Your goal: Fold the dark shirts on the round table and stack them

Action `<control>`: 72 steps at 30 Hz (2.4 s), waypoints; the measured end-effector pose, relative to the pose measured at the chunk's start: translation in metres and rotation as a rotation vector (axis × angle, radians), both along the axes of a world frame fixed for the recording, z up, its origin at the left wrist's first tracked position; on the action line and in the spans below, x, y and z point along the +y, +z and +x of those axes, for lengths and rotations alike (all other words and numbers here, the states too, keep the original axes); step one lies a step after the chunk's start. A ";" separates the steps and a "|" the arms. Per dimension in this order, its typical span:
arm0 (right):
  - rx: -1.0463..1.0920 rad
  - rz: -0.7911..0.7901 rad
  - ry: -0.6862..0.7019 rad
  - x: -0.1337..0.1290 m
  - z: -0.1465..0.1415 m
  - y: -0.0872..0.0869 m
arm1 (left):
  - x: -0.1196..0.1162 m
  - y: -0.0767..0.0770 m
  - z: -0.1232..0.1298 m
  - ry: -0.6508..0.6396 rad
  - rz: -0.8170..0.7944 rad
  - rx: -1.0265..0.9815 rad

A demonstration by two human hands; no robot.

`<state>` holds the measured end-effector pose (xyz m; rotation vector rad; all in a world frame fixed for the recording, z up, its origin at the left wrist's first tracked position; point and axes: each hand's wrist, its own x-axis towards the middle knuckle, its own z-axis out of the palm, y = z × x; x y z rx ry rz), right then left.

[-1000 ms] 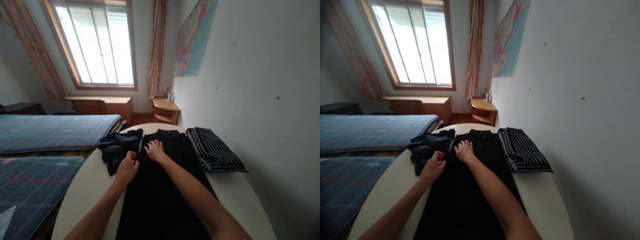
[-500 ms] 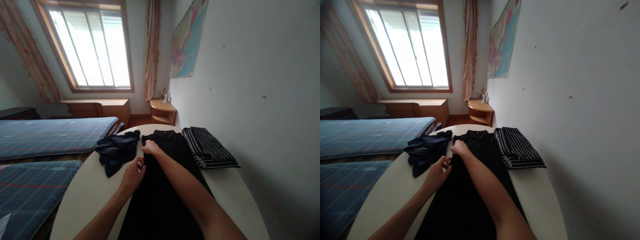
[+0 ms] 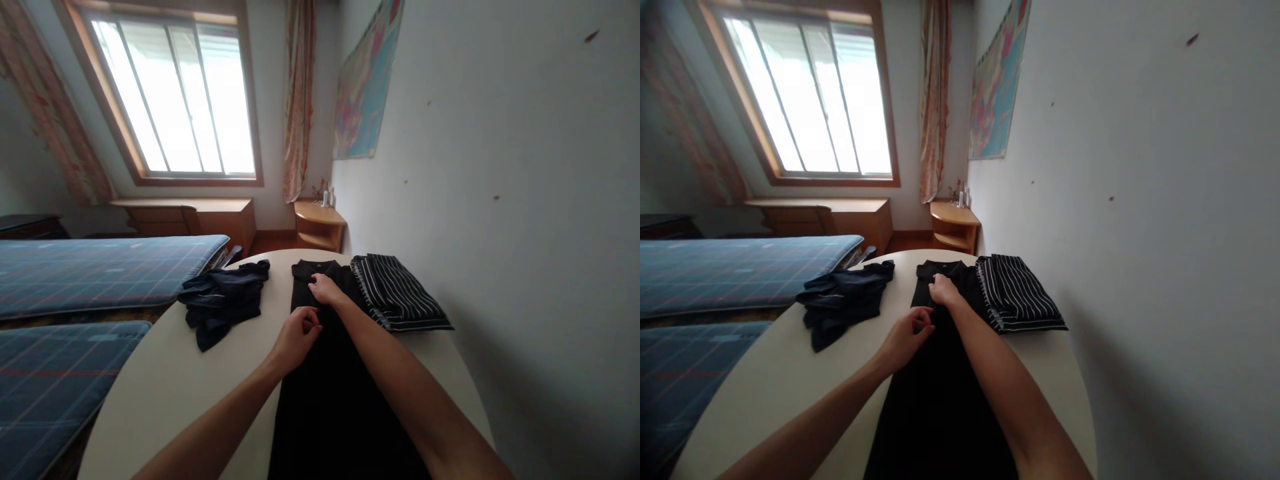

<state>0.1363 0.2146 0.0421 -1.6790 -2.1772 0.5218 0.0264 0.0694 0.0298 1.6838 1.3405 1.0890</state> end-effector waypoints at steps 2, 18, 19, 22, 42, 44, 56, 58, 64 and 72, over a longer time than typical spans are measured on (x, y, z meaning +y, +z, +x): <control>0.012 0.014 0.015 -0.006 0.011 -0.003 | -0.002 -0.006 0.008 -0.046 0.034 0.049; -0.152 0.149 0.240 -0.076 0.071 -0.030 | -0.009 -0.046 -0.017 -0.159 0.157 0.802; -0.143 0.128 0.263 -0.074 0.072 -0.033 | -0.003 -0.045 -0.021 -0.172 0.157 0.804; -0.155 0.056 0.277 -0.064 0.070 -0.043 | 0.018 -0.044 -0.033 -0.215 0.168 0.788; -0.007 0.259 0.255 -0.076 0.054 -0.053 | -0.063 0.009 -0.061 -0.235 -0.018 0.771; -0.040 0.246 0.271 -0.077 0.054 -0.054 | -0.063 0.012 -0.062 -0.257 -0.036 0.769; -0.134 0.266 0.332 -0.077 0.056 -0.055 | -0.072 0.025 -0.061 -0.401 -0.064 0.647; -0.118 0.301 0.305 -0.077 0.055 -0.054 | -0.075 0.024 -0.059 -0.444 -0.098 0.642; -0.075 0.368 0.248 -0.073 0.056 -0.055 | -0.086 0.030 -0.044 -0.482 -0.142 0.608; -0.071 0.295 0.236 -0.072 0.058 -0.061 | -0.090 0.042 -0.047 -0.776 -0.387 0.638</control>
